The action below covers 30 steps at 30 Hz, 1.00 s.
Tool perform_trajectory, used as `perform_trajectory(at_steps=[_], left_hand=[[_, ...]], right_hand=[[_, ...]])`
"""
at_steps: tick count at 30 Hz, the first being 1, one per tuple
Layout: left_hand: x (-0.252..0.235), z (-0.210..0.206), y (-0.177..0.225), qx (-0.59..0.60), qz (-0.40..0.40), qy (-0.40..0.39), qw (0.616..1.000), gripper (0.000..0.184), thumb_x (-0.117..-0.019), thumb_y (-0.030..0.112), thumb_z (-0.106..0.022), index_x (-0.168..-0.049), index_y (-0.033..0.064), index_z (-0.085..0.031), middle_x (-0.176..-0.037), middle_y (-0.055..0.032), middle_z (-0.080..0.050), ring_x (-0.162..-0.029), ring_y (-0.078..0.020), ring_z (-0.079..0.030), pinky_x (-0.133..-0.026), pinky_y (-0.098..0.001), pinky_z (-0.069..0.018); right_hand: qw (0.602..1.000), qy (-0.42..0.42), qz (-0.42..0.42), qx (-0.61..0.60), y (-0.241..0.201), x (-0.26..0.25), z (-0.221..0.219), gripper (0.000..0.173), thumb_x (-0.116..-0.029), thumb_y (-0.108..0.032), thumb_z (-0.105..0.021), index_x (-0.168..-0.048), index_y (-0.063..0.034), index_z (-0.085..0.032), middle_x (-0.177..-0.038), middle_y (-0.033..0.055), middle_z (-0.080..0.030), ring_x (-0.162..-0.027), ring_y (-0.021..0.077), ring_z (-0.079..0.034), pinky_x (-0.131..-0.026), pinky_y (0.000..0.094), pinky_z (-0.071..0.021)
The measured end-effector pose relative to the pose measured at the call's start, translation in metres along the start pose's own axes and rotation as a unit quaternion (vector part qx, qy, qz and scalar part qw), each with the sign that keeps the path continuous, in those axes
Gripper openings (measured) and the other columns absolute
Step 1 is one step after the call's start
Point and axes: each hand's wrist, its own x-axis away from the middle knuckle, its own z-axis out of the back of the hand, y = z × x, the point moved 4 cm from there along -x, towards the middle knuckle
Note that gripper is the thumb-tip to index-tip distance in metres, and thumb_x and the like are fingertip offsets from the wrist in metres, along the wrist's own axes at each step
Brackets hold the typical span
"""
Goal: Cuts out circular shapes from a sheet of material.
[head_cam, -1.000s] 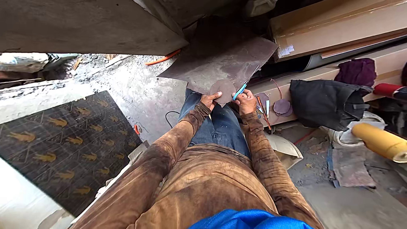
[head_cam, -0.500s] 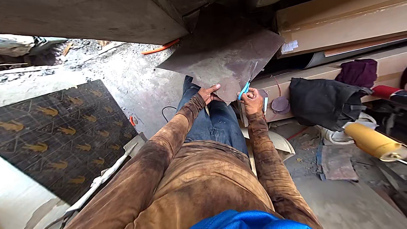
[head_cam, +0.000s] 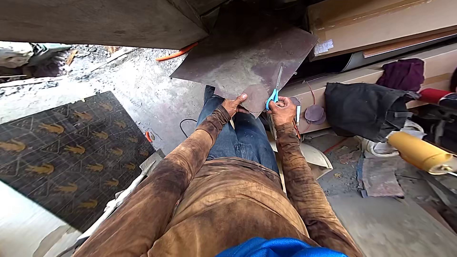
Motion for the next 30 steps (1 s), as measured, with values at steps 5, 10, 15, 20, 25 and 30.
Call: perform_trajectory(at_steps=[5, 10, 15, 20, 25, 30], left_hand=[[0.004, -0.001, 0.004, -0.006, 0.002, -0.002, 1.000, 0.024, -0.1057, 0.016, -0.057, -0.124, 0.0009, -0.056, -0.102, -0.0163, -0.073, -0.079, -0.0291, -0.076, -0.067, -0.0447, -0.0655], [0.002, 0.005, 0.002, -0.017, -0.011, 0.022, 1.000, 0.023, -0.1038, 0.011, -0.060, -0.123, -0.0015, -0.058, -0.101, -0.0160, -0.074, -0.079, -0.0274, -0.075, -0.067, -0.0432, -0.0653], [0.003, 0.014, 0.006, 0.029, -0.032, 0.047, 0.998, 0.015, -0.1030, 0.008, -0.058, -0.114, -0.0009, -0.063, -0.095, -0.0136, -0.075, -0.077, -0.0241, -0.074, -0.067, -0.0415, -0.0643], [0.003, 0.020, 0.006, 0.070, -0.051, 0.066, 0.994, 0.014, -0.1008, 0.004, -0.059, -0.114, 0.0006, -0.062, -0.096, -0.0130, -0.074, -0.080, -0.0241, -0.074, -0.068, -0.0418, -0.0640], [0.000, 0.016, 0.003, 0.077, -0.057, 0.046, 0.994, 0.016, -0.0993, 0.005, -0.061, -0.115, 0.0016, -0.062, -0.099, -0.0139, -0.074, -0.083, -0.0256, -0.074, -0.069, -0.0436, -0.0640], [0.000, 0.011, 0.001, 0.063, -0.062, 0.051, 0.995, 0.015, -0.0992, 0.005, -0.061, -0.114, 0.0004, -0.062, -0.097, -0.0137, -0.075, -0.082, -0.0248, -0.075, -0.070, -0.0429, -0.0644]], right_hand=[[1.000, 0.004, -0.007, -0.014, -0.002, 0.002, -0.002, 0.039, -0.0821, -0.008, -0.081, -0.116, 0.0008, -0.063, -0.077, 0.0081, -0.070, -0.060, 0.0174, -0.069, -0.058, 0.0371, -0.0623], [0.999, -0.006, -0.001, -0.042, -0.001, 0.003, -0.006, 0.040, -0.0820, -0.005, -0.080, -0.117, 0.0021, -0.063, -0.079, 0.0091, -0.071, -0.062, 0.0183, -0.071, -0.059, 0.0376, -0.0633], [0.970, -0.014, 0.007, -0.242, 0.012, 0.004, 0.006, 0.028, -0.1003, -0.019, -0.066, -0.122, -0.0029, -0.061, -0.090, 0.0068, -0.072, -0.072, 0.0181, -0.071, -0.067, 0.0365, -0.0635], [0.951, -0.033, -0.036, -0.305, 0.020, 0.000, 0.021, 0.021, -0.1035, -0.023, -0.062, -0.115, -0.0064, -0.058, -0.088, 0.0069, -0.072, -0.078, 0.0225, -0.073, -0.073, 0.0420, -0.0646], [0.948, -0.043, -0.050, -0.311, 0.011, 0.007, 0.001, 0.030, -0.0946, -0.005, -0.070, -0.120, -0.0008, -0.054, -0.097, 0.0124, -0.072, -0.085, 0.0261, -0.074, -0.073, 0.0461, -0.0651], [0.947, -0.056, -0.090, -0.304, 0.008, 0.021, -0.021, 0.037, -0.0917, -0.016, -0.077, -0.123, -0.0096, -0.058, -0.102, 0.0066, -0.070, -0.088, 0.0202, -0.070, -0.078, 0.0435, -0.0620]])
